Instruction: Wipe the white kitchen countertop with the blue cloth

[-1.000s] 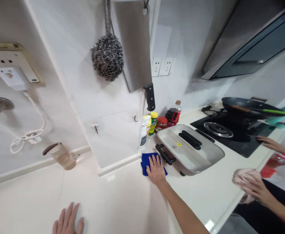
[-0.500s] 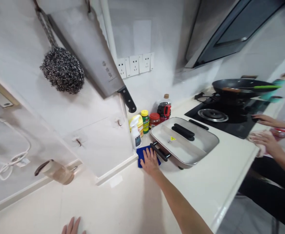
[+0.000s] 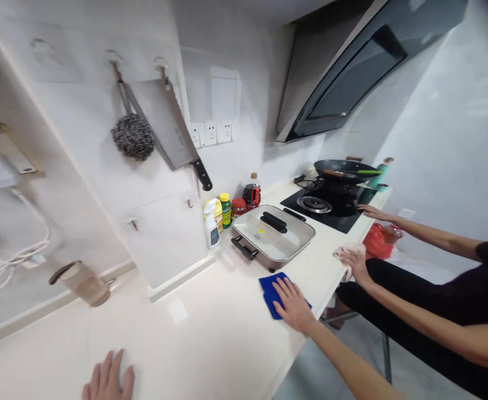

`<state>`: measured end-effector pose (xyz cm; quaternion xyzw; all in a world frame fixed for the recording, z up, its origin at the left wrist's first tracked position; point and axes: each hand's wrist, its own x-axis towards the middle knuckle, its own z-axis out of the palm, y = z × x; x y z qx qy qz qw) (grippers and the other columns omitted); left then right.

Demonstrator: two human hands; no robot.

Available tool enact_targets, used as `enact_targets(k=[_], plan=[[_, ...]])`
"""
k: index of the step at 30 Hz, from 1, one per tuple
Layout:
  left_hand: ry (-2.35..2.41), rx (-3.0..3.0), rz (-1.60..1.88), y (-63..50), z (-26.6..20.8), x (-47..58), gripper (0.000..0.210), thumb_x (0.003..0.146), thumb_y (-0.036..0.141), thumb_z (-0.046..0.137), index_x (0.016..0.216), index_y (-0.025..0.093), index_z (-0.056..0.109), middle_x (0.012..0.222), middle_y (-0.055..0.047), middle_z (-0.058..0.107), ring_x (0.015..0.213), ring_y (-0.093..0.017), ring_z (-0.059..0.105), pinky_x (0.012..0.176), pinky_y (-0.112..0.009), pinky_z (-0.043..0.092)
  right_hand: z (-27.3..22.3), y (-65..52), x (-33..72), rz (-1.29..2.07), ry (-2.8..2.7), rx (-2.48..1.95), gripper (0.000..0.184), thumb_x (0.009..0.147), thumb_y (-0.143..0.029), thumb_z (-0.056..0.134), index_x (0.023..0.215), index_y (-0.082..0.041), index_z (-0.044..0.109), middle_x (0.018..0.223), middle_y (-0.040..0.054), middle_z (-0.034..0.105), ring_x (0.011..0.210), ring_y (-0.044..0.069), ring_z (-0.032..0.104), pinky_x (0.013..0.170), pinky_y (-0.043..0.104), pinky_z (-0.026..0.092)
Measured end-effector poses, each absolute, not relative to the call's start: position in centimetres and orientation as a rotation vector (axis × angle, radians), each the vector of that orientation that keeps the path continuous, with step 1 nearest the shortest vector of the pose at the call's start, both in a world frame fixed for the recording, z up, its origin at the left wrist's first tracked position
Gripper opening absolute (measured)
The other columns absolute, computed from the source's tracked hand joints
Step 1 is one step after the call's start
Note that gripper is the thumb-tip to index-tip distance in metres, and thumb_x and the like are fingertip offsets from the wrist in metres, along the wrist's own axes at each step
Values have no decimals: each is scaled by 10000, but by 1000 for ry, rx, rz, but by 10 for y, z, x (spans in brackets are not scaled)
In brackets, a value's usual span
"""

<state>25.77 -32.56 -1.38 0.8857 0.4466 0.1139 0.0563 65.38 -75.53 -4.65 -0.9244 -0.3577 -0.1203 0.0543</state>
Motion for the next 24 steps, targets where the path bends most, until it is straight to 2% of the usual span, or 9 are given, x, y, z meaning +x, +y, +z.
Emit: enact_targets(k=[4, 8, 11, 16, 19, 22, 24], plan=[[1345, 2721, 374, -334, -14, 258, 663, 938, 509, 231, 1474, 188, 454, 1601, -70, 370, 1495, -337, 251, 1207, -566, 210, -68, -794, 644, -471, -718, -2971, 642, 945, -436, 286, 1470, -98, 435, 1558, 155, 383, 1476, 349, 221, 1150, 567, 251], [1334, 2747, 389, -335, -16, 256, 623, 952, 455, 255, 1468, 175, 463, 1593, -78, 384, 1496, -343, 243, 1207, -577, 203, -76, -766, 596, -582, -579, -2974, 664, 937, -419, 269, 1441, -28, 451, 1542, 226, 373, 1461, 421, 224, 1123, 638, 249], [1332, 2753, 420, -335, -19, 254, 595, 951, 424, 301, 1464, 174, 470, 1587, -83, 394, 1491, -352, 251, 1202, -592, 208, -70, -717, 538, -549, -702, -2906, 645, 952, -408, 266, 1461, -47, 431, 1551, 209, 367, 1479, 406, 192, 1141, 640, 230], [1314, 2756, 465, -339, -21, 252, 563, 950, 377, 345, 1451, 164, 487, 1578, -97, 406, 1486, -368, 260, 1204, -603, 203, -50, -618, 435, -352, -793, -2750, 653, 932, -406, 368, 1466, -34, 421, 1562, 221, 340, 1487, 424, 151, 1171, 664, 159], [1297, 2706, 491, -342, -18, 249, 544, 944, 349, 371, 1434, 156, 505, 1566, -108, 424, 1486, -371, 263, 1210, -606, 197, -39, -577, 387, -169, -967, -2522, 661, 932, -456, 423, 1486, -97, 412, 1585, 171, 315, 1494, 408, 147, 1181, 661, 165], [1241, 2614, 556, -347, -13, 246, 514, 948, 312, 353, 1386, 123, 542, 1517, -160, 478, 1466, -371, 313, 1185, -633, 254, -33, -568, 368, 31, -1029, -2202, 617, 958, -503, 388, 1480, -176, 434, 1552, 129, 397, 1468, 350, 278, 1177, 613, 265], [1166, 2596, 583, -359, -10, 247, 512, 960, 303, 323, 1382, 104, 534, 1490, -178, 504, 1457, -351, 338, 1171, -611, 314, -32, -580, 377, 74, -935, -2011, 583, 984, -478, 314, 1453, -164, 460, 1503, 144, 466, 1407, 295, 406, 1150, 529, 369]])
